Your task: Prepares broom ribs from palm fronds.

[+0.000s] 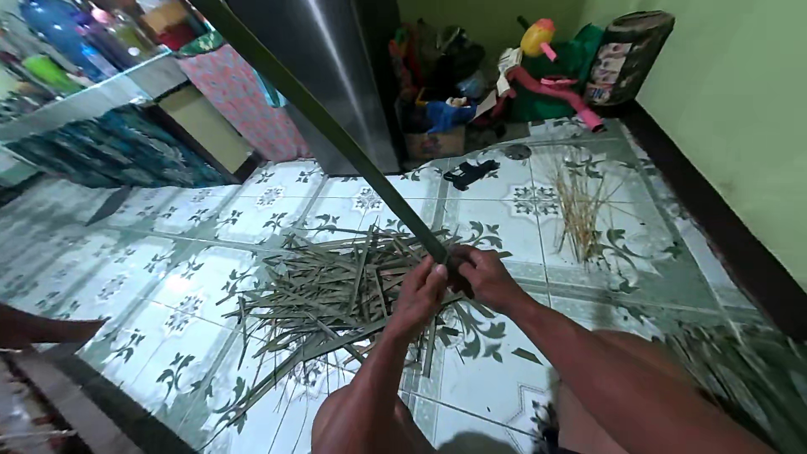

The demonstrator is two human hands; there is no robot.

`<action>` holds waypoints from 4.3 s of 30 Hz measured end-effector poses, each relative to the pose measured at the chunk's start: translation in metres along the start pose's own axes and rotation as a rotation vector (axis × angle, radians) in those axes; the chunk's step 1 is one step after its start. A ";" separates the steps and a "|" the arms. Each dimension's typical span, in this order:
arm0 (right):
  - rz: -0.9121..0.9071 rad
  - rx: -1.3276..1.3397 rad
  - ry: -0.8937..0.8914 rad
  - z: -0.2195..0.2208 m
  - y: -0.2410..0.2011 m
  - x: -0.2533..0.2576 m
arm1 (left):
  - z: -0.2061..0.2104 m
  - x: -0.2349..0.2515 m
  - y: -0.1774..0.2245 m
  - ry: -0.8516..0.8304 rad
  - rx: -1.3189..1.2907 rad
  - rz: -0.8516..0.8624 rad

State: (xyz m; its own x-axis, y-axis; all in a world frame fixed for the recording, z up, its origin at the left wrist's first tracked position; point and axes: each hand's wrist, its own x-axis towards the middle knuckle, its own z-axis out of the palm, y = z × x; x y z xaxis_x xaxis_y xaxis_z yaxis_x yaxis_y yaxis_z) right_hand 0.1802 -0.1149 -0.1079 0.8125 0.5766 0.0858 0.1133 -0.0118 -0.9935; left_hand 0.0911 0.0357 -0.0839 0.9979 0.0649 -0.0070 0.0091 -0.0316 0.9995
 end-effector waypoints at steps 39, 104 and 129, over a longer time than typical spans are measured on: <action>0.062 0.270 -0.143 -0.007 -0.040 -0.029 | -0.018 -0.016 -0.006 0.166 0.817 0.532; -0.243 -0.757 -0.544 -0.089 0.025 -0.003 | -0.219 -0.080 0.019 1.141 -0.013 0.229; -0.016 -0.899 -0.558 -0.162 -0.015 -0.005 | -0.266 -0.128 0.006 1.286 -0.301 0.205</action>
State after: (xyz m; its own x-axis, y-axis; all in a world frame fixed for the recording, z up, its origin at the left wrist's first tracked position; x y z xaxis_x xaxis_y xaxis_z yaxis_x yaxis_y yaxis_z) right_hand 0.2673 -0.2498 -0.0808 0.4552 0.8729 -0.1753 0.6888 -0.4700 -0.5520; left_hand -0.0537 0.2924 -0.0683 0.2083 0.9780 0.0117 -0.3130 0.0553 0.9481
